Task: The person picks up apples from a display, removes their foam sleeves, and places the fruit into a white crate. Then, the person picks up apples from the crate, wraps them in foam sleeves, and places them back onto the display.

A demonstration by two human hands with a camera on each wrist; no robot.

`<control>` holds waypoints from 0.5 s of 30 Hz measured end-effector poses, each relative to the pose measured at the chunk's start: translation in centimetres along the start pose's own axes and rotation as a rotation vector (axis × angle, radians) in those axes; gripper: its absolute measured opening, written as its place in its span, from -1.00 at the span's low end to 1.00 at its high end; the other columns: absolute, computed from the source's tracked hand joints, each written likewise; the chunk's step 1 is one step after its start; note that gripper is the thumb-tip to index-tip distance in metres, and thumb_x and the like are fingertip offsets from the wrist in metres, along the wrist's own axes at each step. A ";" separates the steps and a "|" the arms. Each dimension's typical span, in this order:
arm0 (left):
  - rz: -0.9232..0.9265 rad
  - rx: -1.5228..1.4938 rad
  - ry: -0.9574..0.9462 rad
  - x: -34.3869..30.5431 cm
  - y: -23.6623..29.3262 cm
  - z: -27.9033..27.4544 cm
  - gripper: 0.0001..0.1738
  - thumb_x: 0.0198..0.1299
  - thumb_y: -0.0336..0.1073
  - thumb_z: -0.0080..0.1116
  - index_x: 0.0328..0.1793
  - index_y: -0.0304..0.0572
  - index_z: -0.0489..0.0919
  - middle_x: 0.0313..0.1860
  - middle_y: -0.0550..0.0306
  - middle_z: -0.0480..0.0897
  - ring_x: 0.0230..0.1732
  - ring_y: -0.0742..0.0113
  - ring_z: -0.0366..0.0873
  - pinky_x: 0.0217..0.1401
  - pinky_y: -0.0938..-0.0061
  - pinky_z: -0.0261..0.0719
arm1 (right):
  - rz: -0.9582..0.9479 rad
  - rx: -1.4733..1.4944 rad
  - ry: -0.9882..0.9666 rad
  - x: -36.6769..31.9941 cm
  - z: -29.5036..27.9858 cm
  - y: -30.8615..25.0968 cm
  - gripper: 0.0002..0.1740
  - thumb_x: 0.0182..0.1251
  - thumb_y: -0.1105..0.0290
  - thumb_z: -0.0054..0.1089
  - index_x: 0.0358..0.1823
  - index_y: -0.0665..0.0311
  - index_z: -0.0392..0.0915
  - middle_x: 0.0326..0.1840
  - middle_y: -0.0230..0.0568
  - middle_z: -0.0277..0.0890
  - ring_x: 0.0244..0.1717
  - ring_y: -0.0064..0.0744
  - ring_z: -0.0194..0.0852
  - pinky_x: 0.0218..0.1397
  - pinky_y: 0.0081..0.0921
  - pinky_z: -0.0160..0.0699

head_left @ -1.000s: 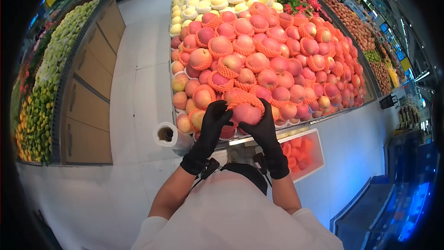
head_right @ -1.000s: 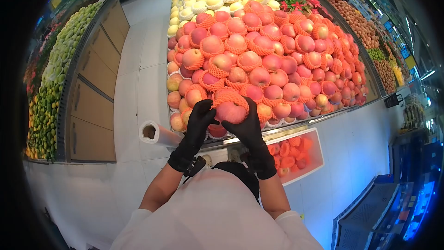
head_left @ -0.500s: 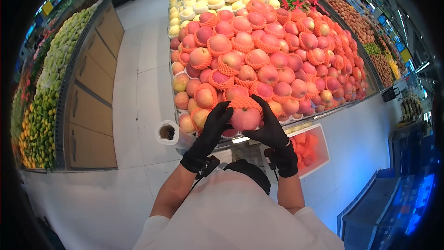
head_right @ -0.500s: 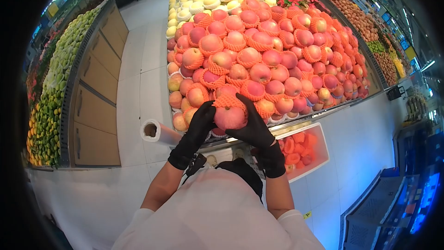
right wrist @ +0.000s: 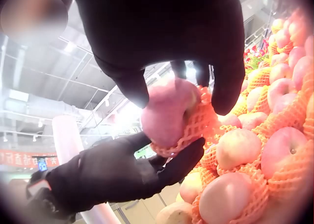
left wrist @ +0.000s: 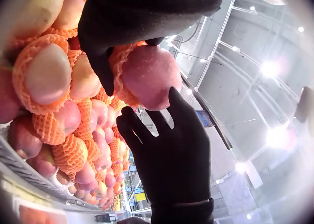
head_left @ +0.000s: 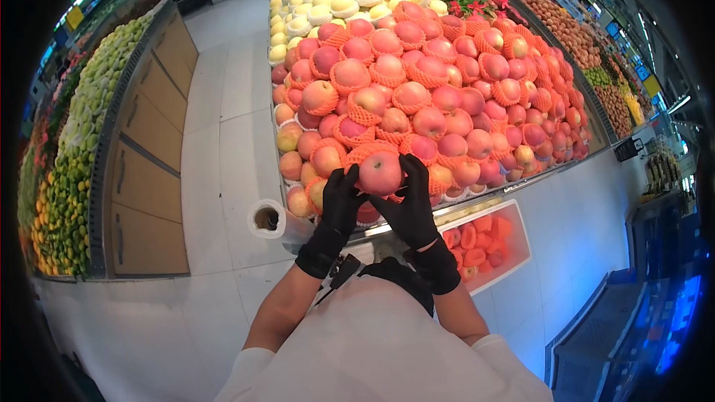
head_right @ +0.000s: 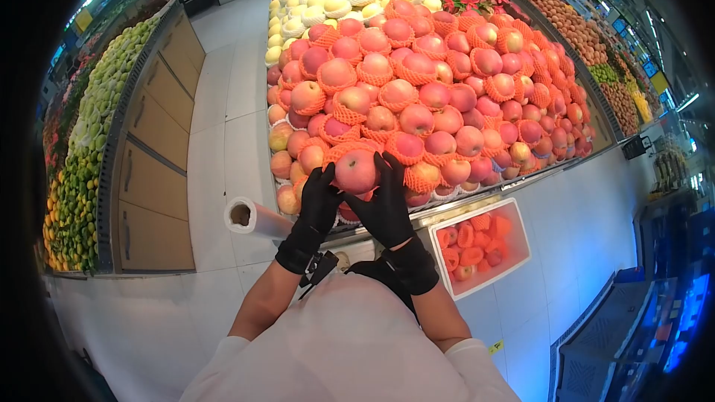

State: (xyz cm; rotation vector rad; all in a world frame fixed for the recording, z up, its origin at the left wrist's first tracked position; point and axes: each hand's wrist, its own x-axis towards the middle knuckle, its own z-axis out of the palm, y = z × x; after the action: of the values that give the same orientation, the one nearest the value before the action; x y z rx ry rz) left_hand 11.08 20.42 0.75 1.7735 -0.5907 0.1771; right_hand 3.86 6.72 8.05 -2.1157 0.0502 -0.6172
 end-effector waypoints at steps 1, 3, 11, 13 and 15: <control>-0.089 -0.071 -0.028 0.0 0.1 0.0 -0.44 0.06 -0.55 0.32 0.24 -0.36 0.47 -0.10 -0.02 0.39 -0.13 0.11 0.50 -0.17 0.35 0.60 | -0.034 -0.030 0.028 0.2 0.3 -0.1 0.03 -0.10 0.36 0.62 0.39 0.35 0.15 0.32 0.10 0.20 0.35 0.09 0.23 0.35 -0.09 0.34; -0.172 -0.110 -0.069 0.3 2.2 -0.7 -0.47 0.07 -0.55 0.30 0.22 -0.36 0.48 -0.11 -0.04 0.38 -0.15 0.11 0.48 -0.16 0.36 0.61 | -0.101 -0.087 0.083 0.6 0.8 -0.3 0.07 -0.14 0.32 0.66 0.39 0.38 0.14 0.32 0.15 0.20 0.36 0.14 0.21 0.36 -0.06 0.32; -0.328 -0.489 -0.020 0.7 3.3 -0.1 -0.62 0.17 -0.58 0.22 0.13 -0.45 0.51 -0.08 -0.06 0.49 -0.05 0.18 0.56 -0.04 0.37 0.62 | 0.098 0.183 0.065 2.0 -0.2 1.8 0.11 -0.14 0.37 0.65 0.44 0.39 0.10 0.33 0.05 0.24 0.39 -0.01 0.24 0.42 -0.15 0.32; -0.396 -0.655 0.002 0.8 3.0 0.1 -0.66 0.23 -0.53 0.20 0.13 -0.44 0.50 -0.02 -0.05 0.51 0.01 0.22 0.57 0.01 0.40 0.64 | 0.167 0.344 0.060 2.5 -0.9 2.6 0.10 -0.11 0.39 0.63 0.46 0.39 0.09 0.35 0.01 0.24 0.41 -0.09 0.23 0.44 -0.19 0.32; -0.406 -0.598 -0.019 0.7 2.4 -0.1 -0.70 0.32 -0.47 0.17 0.14 -0.43 0.50 0.05 -0.02 0.54 0.05 0.26 0.58 0.06 0.43 0.64 | 0.192 0.402 0.045 2.9 -2.0 3.0 0.09 -0.07 0.40 0.60 0.48 0.40 0.08 0.39 -0.01 0.22 0.43 -0.16 0.20 0.45 -0.23 0.32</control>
State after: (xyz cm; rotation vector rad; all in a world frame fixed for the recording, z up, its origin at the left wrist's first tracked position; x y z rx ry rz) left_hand 10.51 19.89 3.15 1.2733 -0.2447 -0.2747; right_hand 6.06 2.70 7.80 -1.6858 0.1408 -0.5111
